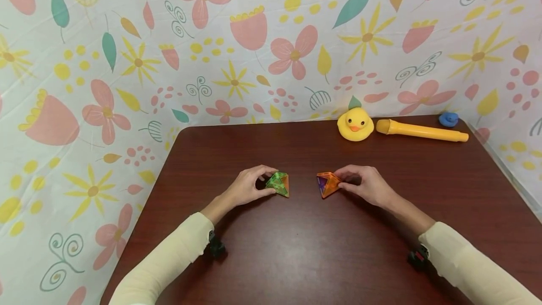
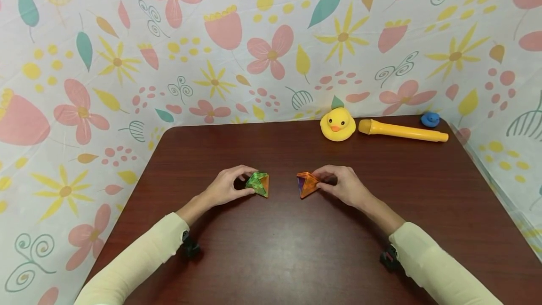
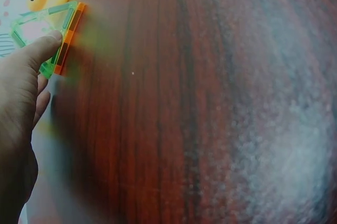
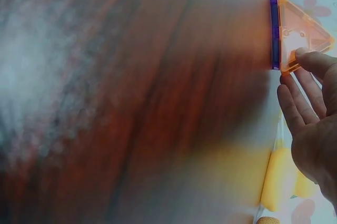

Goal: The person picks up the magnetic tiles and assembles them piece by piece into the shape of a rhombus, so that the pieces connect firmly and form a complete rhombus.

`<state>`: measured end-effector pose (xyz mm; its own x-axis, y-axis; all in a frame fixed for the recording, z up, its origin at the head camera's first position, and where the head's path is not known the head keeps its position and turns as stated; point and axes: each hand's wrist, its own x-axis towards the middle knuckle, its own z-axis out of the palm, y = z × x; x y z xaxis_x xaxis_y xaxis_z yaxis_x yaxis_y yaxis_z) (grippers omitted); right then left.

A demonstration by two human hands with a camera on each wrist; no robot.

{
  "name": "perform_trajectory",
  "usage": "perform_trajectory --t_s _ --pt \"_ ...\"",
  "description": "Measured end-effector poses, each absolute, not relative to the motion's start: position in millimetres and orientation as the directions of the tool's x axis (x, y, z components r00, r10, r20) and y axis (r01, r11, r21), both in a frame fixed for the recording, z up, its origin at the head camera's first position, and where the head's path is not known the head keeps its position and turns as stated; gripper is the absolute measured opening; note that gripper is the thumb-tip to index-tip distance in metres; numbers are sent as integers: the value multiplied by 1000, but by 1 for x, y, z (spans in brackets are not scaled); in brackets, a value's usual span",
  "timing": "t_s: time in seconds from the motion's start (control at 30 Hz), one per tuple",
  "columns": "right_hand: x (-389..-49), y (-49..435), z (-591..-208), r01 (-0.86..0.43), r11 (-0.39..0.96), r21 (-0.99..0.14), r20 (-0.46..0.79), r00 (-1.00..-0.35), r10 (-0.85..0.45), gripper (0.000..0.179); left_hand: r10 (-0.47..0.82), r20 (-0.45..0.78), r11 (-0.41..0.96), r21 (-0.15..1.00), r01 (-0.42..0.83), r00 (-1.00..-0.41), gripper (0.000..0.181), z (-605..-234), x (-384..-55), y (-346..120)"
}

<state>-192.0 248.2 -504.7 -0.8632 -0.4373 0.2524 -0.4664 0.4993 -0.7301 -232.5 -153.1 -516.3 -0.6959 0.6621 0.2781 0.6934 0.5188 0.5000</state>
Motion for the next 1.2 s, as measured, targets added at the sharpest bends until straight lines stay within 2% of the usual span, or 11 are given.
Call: perform_trajectory --t_s 0.37,1.2 --pt "-192 245 -506 -485 490 -725 279 -856 -435 35 663 275 522 497 693 -696 50 -519 -233 -153" --pt "-191 231 -506 -489 464 -738 293 -853 -432 33 683 233 515 519 682 -693 49 -516 -227 -133"
